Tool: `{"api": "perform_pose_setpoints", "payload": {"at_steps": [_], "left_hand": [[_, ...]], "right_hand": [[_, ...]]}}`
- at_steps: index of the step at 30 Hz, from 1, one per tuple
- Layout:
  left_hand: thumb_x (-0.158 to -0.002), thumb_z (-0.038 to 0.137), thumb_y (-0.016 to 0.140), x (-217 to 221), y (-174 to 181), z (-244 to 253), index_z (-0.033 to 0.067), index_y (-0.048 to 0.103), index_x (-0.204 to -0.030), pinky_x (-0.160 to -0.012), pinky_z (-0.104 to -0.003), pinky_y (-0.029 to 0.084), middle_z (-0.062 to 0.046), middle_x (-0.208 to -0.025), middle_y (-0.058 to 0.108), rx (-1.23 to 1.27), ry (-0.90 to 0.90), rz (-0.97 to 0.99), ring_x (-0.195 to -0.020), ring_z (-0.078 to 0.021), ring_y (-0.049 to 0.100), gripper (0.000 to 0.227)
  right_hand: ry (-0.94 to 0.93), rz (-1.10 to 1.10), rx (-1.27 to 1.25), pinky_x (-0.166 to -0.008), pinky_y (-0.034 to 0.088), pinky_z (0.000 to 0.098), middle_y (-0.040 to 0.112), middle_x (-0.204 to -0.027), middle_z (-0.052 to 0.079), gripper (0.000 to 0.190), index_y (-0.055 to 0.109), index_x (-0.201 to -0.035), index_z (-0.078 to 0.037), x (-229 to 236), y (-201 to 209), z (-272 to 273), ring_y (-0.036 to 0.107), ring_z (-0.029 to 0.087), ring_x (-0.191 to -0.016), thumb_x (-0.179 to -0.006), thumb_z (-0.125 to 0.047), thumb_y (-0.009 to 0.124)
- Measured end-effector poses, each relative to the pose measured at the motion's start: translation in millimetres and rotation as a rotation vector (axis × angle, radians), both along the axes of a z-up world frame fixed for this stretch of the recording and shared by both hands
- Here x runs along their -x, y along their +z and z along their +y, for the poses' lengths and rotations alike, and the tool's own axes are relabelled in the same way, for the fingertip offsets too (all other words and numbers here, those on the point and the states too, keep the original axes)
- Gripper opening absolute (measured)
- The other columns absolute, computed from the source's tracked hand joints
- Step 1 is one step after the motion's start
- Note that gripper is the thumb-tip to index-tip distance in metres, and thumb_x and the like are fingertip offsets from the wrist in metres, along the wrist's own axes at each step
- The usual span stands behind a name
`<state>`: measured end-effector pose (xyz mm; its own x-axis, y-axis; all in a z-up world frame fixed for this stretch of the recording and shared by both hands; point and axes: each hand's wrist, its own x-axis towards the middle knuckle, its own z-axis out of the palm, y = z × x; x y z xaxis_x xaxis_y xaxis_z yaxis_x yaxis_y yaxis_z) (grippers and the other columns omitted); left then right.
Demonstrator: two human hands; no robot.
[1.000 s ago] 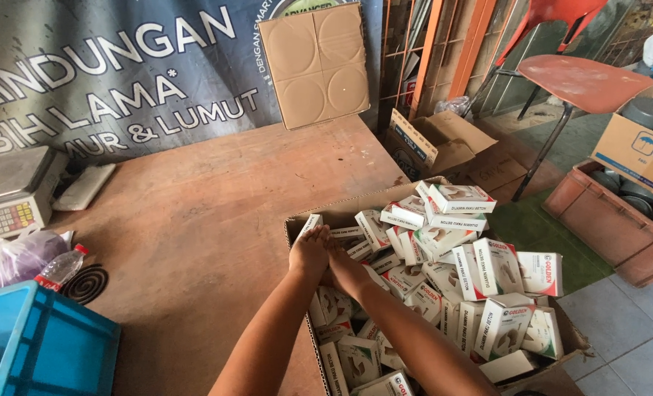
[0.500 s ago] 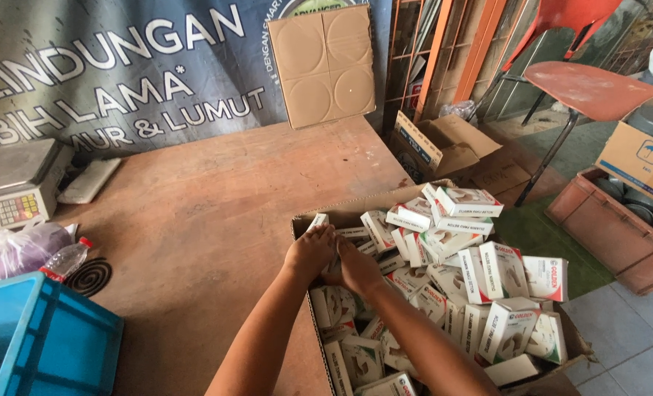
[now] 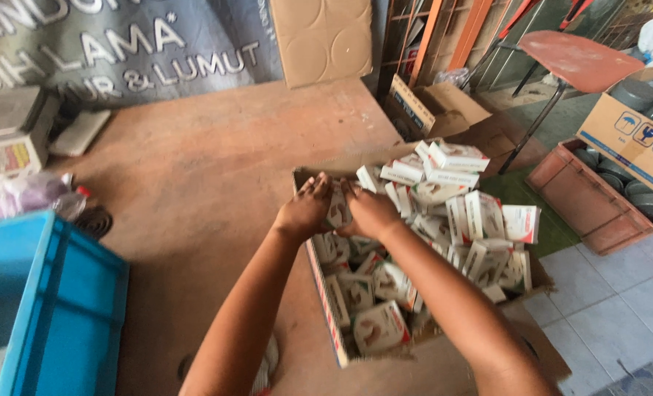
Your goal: The person wipes small white boxes with a cloth on a low table, then places them into a blue crate. The person repeats this process by taking boxes from a cardboard box, wiping them, and arranging them in the crate.
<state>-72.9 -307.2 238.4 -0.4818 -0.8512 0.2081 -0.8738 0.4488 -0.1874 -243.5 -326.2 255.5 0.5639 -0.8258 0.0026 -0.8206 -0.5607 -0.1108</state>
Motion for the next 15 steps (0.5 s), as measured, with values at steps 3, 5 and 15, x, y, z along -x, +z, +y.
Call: {"api": "perform_pose_setpoints", "payload": {"at_steps": [3, 5, 15], "left_hand": [[-0.054, 0.042, 0.079, -9.9, 14.2, 31.3, -0.0006, 0.042, -0.128, -0.106, -0.033, 0.033, -0.017, -0.135, 0.038, -0.033, 0.001, 0.03, -0.126, -0.0283, 0.039, 0.093], [-0.055, 0.046, 0.077, -16.2, 19.7, 53.3, 0.0, 0.041, -0.129, -0.107, -0.033, 0.03, -0.017, -0.136, 0.037, -0.044, 0.005, 0.037, -0.128, -0.0277, 0.037, 0.093], [-0.064, 0.046, 0.072, -41.4, 21.1, 153.7, 0.0004, 0.037, -0.134, -0.109, -0.037, 0.025, -0.018, -0.14, 0.033, -0.168, 0.084, 0.188, -0.13, -0.0304, 0.032, 0.091]], "right_hand": [[0.074, 0.027, 0.064, -0.083, 0.049, 0.0489, 0.048, -0.128, 0.015, 0.107, 0.033, -0.133, -0.001, -5.3, 12.1, 20.5, 0.053, 0.032, -0.11, -0.053, -0.061, 0.072], [0.073, 0.085, 0.099, -0.084, 0.047, 0.0516, 0.049, -0.128, 0.013, 0.108, 0.033, -0.134, -0.002, -13.7, 31.9, 50.1, 0.055, 0.033, -0.107, -0.052, -0.062, 0.069], [0.211, 0.184, 0.183, -0.097, 0.033, 0.0482, 0.052, -0.128, 0.013, 0.096, 0.045, -0.131, -0.004, -38.1, 42.3, 130.8, 0.055, 0.029, -0.111, -0.057, -0.065, 0.061]]}}
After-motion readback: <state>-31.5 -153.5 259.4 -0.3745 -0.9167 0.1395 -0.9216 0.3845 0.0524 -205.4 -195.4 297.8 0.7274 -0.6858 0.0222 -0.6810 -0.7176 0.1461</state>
